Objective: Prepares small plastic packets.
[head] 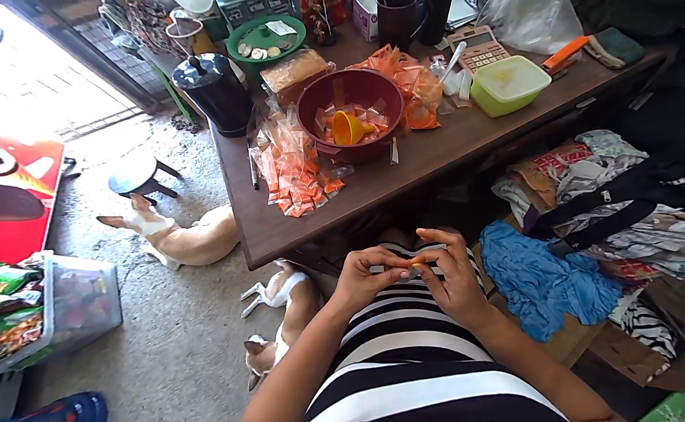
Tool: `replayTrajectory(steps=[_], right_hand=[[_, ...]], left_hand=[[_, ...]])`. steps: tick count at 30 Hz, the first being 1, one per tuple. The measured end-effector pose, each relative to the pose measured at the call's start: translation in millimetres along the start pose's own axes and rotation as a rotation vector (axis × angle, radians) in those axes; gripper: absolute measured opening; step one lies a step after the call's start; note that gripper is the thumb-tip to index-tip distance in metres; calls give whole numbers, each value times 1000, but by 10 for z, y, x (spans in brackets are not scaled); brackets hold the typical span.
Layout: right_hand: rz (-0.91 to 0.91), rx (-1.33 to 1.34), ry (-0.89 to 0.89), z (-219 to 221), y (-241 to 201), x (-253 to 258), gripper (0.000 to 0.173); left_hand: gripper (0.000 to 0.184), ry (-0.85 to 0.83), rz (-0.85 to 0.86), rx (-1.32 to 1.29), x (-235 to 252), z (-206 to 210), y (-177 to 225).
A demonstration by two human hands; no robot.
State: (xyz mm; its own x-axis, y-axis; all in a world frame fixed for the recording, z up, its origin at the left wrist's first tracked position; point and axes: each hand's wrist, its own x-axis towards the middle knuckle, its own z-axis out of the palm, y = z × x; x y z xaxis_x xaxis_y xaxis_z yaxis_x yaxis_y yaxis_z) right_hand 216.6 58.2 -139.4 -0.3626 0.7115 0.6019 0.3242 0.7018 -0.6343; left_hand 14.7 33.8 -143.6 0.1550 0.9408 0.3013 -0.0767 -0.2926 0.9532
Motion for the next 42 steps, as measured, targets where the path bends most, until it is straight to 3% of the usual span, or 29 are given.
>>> replayTrajectory(steps=[4,16,22,31,36,42], right_hand=[[-46,-53,39,29,13,8,24],[-9,25,-2,20,23,0,24],[33,94,9,17,28,-9,24],[141,262,69,77,-46,-2,21],[150,333,62,86,-59,-4,21],[170,589,-109,-5,-23,17,25]], left_hand=[[8,73,54,34,-1,81,-7],[13,21,195,138,63,127,-47],[13,91,259,146,40,109,-38],[8,232,418,377,6,160,-62],[12,158,361,286,17,175,-38],[17,16,302,275,26,141,-14]])
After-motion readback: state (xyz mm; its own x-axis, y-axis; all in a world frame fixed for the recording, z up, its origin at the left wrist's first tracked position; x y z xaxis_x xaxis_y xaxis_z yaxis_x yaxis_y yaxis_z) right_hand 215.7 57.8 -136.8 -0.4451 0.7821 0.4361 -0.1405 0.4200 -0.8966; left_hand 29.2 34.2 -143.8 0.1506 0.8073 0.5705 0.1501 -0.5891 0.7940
